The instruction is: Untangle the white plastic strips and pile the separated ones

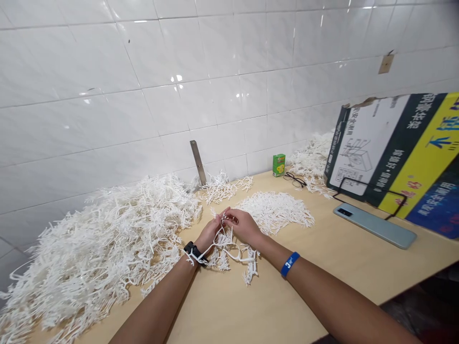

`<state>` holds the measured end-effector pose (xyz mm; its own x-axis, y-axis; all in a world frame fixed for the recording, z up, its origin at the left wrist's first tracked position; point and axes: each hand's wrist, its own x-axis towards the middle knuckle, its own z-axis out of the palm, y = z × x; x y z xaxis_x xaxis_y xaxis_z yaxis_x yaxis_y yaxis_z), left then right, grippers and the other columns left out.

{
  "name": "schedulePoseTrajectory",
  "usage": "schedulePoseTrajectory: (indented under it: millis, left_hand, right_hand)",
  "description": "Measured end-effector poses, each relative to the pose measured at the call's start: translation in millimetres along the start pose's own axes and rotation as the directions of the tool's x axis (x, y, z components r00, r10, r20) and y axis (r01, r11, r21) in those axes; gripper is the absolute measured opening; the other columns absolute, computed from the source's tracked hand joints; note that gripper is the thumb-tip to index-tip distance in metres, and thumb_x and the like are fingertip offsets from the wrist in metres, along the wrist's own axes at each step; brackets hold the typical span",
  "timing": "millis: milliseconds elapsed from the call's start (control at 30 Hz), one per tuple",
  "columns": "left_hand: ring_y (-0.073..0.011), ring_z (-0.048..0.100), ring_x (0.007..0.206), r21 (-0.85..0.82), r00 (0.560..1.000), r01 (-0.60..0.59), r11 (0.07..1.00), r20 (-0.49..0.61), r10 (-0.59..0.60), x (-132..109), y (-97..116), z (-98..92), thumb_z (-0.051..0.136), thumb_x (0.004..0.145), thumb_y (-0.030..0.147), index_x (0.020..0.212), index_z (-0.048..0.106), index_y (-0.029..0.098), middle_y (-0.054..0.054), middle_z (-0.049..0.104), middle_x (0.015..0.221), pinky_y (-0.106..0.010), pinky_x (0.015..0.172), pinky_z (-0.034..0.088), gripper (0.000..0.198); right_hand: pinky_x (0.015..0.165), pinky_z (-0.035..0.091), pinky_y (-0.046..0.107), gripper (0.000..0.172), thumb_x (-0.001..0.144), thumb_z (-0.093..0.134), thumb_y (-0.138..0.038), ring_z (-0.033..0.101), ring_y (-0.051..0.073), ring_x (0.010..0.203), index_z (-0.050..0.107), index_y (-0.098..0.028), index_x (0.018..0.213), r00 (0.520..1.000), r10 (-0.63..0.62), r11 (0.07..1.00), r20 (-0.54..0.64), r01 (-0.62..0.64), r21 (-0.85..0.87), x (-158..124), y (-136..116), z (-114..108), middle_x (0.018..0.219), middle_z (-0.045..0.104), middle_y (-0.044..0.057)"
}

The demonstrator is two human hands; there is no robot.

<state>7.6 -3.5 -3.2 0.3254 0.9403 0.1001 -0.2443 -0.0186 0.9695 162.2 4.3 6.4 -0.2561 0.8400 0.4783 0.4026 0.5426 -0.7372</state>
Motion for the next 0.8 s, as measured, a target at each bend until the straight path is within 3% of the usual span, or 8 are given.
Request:
schedulePoseTrajectory:
  millis: [233, 400, 533, 600, 700, 800]
  left_hand:
    - [-0.0280, 0.059, 0.112, 0.043, 0.999, 0.044, 0.998, -0.030, -0.043, -1, 0, -0.8, 0.052, 0.086, 0.062, 0.140, 0.051, 0.017, -0.014, 0.064, 0.126, -0.041, 0.097, 0.043, 0.070]
    - [-0.0255, 0.049, 0.129, 0.123, 0.999, -0.030, 0.992, 0.040, 0.025, 2, -4, -5.8, 0.048, 0.091, 0.056, 0.147, 0.041, 0.026, -0.009, 0.053, 0.143, -0.041, 0.108, 0.034, 0.064]
    - [-0.0234, 0.045, 0.133, 0.245, 0.997, -0.057, 0.968, 0.060, 0.044, 0, -4, -5.9, 0.044, 0.093, 0.055, 0.148, 0.039, 0.026, -0.008, 0.051, 0.144, -0.040, 0.113, 0.028, 0.063]
    - [-0.0250, 0.051, 0.126, 0.288, 0.998, -0.052, 0.956, 0.045, 0.040, -3, 0, -3.4, 0.045, 0.092, 0.057, 0.147, 0.041, 0.023, -0.010, 0.057, 0.137, -0.040, 0.109, 0.033, 0.065]
    - [-0.0250, 0.062, 0.104, 0.287, 1.000, -0.004, 0.958, -0.011, 0.008, -6, 7, 1.7, 0.050, 0.088, 0.059, 0.144, 0.046, 0.021, -0.011, 0.067, 0.120, -0.037, 0.092, 0.045, 0.068]
    - [-0.0221, 0.064, 0.089, 0.241, 0.997, 0.019, 0.970, -0.072, -0.002, -6, 11, 4.5, 0.056, 0.084, 0.060, 0.138, 0.054, 0.017, -0.012, 0.070, 0.109, -0.032, 0.077, 0.047, 0.068]
  right_hand:
    - [0.063, 0.039, 0.026, 0.015, 0.086, 0.055, -0.028, 0.056, 0.015, 0.070, 0.068, -0.023, 0.093, 1.000, 0.011, 0.999, -0.024, -0.010, 0.041, -3, -3, 0, 0.082, 0.067, 0.001]
    - [0.061, 0.038, 0.026, 0.019, 0.085, 0.057, -0.033, 0.053, 0.015, 0.067, 0.067, -0.022, 0.096, 0.997, 0.067, 0.996, -0.044, -0.064, 0.054, -1, -3, 0, 0.078, 0.065, 0.001]
    - [0.061, 0.037, 0.026, 0.016, 0.085, 0.054, -0.031, 0.052, 0.014, 0.065, 0.066, -0.020, 0.085, 0.996, 0.086, 0.990, 0.004, -0.086, 0.114, -1, 0, 1, 0.074, 0.063, 0.000]
    - [0.059, 0.034, 0.025, 0.016, 0.084, 0.053, -0.030, 0.049, 0.013, 0.061, 0.063, -0.019, 0.079, 0.995, 0.096, 0.988, 0.019, -0.098, 0.117, -1, 0, 2, 0.067, 0.059, -0.002]
    - [0.056, 0.032, 0.024, 0.018, 0.083, 0.051, -0.031, 0.045, 0.012, 0.058, 0.057, -0.019, 0.072, 0.992, 0.117, 0.987, 0.050, -0.122, 0.104, -2, -1, 2, 0.062, 0.053, -0.003]
    - [0.056, 0.031, 0.024, 0.017, 0.081, 0.050, -0.028, 0.045, 0.012, 0.059, 0.054, -0.018, 0.068, 0.987, 0.134, 0.986, 0.088, -0.142, 0.089, -2, -3, 3, 0.062, 0.053, -0.003]
